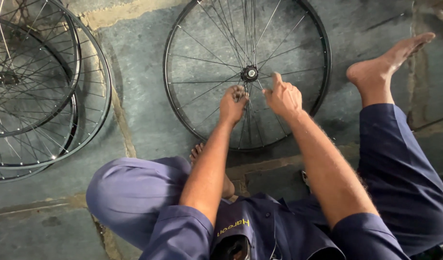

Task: The person assembles a bicycle wheel by inserting and threading spokes into the hub and rim holes by hand, rotating the wheel throughout the process.

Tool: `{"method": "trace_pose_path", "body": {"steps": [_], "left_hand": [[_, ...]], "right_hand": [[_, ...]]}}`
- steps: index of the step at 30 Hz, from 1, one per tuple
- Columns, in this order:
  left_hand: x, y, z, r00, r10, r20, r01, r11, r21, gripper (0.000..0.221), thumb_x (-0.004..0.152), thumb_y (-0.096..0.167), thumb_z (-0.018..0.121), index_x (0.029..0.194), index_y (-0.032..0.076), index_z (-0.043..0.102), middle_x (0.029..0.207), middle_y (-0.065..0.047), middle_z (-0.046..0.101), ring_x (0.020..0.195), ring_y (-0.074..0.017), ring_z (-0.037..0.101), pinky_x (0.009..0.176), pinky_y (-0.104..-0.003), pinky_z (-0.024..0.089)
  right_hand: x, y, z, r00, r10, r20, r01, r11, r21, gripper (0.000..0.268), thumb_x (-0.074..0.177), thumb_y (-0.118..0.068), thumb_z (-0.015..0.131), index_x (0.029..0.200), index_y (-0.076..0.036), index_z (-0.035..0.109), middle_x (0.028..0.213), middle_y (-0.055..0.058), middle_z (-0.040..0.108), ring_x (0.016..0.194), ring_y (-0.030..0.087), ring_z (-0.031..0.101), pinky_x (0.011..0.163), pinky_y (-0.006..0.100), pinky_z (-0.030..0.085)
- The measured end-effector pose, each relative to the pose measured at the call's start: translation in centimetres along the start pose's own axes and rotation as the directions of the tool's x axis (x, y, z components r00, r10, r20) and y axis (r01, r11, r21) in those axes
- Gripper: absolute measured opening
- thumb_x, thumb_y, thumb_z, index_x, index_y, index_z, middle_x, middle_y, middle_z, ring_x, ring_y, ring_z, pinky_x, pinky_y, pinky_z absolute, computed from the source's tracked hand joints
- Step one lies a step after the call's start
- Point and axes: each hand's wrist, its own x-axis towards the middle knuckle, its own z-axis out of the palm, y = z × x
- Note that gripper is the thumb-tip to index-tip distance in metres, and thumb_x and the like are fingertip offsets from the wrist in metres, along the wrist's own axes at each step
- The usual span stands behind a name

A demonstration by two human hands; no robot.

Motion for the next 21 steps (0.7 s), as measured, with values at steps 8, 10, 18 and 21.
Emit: {"method": "trace_pose_path", "body": {"steps": [8,10,18,21], "left_hand": [[-0.5,1.5,-0.2,0.998,0.052,0.045,-0.064,0.942,0.328,0.026,0.083,0.022,0.081,0.097,0.001,0.075,0.087,-0.015,0.077,0.078,-0.0278,0.072,0.072,-0.038,0.055],[-0.8,1.9,-0.6,0.996,0.064,0.069,-0.080,0.961,0.266,0.025,0.083,0.022,0.079,0.098,0.002,0.075,0.087,-0.013,0.078,0.079,-0.0276,0.074,0.073,-0.038,0.056],[-5.3,8.2,-1.6,0.482,0.876,0.015,-0.296,0.146,0.944,0.042,0.066,0.023,0.075,0.104,0.006,0.069,0.097,-0.015,0.076,0.091,-0.0370,0.069,0.077,-0.049,0.049],[-7.2,5.7,0.8,0.779,0.627,0.018,-0.445,0.532,0.721,0.023,0.093,0.023,0.072,0.103,0.003,0.068,0.094,-0.015,0.072,0.090,-0.0361,0.066,0.082,-0.044,0.050]], "right_hand": [[-5.3,-1.4,6.0,0.982,0.190,0.024,-0.167,0.790,0.590,0.037,0.092,-0.029,0.077,0.114,-0.001,0.067,0.081,0.009,0.071,0.072,0.021,0.065,0.068,0.037,0.052],[-6.1,-1.4,7.2,0.956,0.242,0.166,-0.284,0.613,0.737,0.031,0.094,-0.028,0.075,0.108,-0.001,0.073,0.082,0.003,0.070,0.074,0.013,0.061,0.068,0.031,0.050],[-8.7,0.0,5.6,0.934,0.284,0.217,-0.350,0.605,0.715,0.030,0.094,-0.029,0.074,0.101,-0.001,0.075,0.072,-0.004,0.060,0.069,0.007,0.050,0.063,0.028,0.044],[-10.6,0.6,5.4,0.928,0.267,0.258,-0.371,0.709,0.600,0.047,0.103,-0.035,0.073,0.091,0.010,0.066,0.071,0.004,0.048,0.069,0.013,0.041,0.061,0.034,0.040]]}}
